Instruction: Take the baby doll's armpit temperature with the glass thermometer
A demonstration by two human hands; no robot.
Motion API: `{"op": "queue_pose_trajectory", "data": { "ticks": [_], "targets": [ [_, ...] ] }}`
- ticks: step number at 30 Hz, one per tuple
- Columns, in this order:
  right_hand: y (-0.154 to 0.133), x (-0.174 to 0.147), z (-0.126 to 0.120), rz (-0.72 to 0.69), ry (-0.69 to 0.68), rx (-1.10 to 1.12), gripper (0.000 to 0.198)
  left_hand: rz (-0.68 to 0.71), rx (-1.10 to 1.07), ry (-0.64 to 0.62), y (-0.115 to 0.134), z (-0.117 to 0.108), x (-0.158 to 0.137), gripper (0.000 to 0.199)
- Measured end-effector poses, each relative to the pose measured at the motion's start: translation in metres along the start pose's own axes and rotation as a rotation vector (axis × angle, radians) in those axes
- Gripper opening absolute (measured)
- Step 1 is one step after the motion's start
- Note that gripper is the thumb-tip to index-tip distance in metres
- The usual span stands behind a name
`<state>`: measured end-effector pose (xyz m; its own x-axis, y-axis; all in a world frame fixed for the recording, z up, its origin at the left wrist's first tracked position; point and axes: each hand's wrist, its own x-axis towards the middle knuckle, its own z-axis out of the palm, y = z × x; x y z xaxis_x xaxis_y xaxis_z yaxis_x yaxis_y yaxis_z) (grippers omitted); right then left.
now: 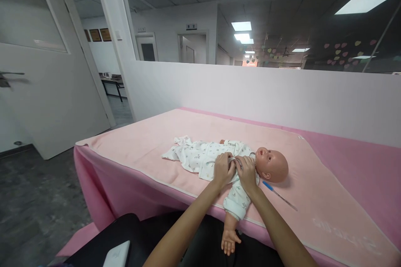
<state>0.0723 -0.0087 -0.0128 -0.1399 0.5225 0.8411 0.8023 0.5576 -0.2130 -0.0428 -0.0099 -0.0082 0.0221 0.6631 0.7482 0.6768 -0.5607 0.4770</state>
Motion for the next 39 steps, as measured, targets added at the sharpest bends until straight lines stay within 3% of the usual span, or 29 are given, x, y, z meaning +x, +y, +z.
{"op": "queue_pose_trajectory", "data": {
  "ticks": [29,39],
  "targets": [
    [-0.002,0.003,-0.004,0.031,0.044,0.113,0.019,-0.028,0.061,0.126,0.002,0.003,0.001,0.004],
    [-0.002,0.003,-0.004,0.026,0.060,0.086,0.017,0.068,0.167,0.001,-0.019,-0.018,0.012,0.012]
  ]
}}
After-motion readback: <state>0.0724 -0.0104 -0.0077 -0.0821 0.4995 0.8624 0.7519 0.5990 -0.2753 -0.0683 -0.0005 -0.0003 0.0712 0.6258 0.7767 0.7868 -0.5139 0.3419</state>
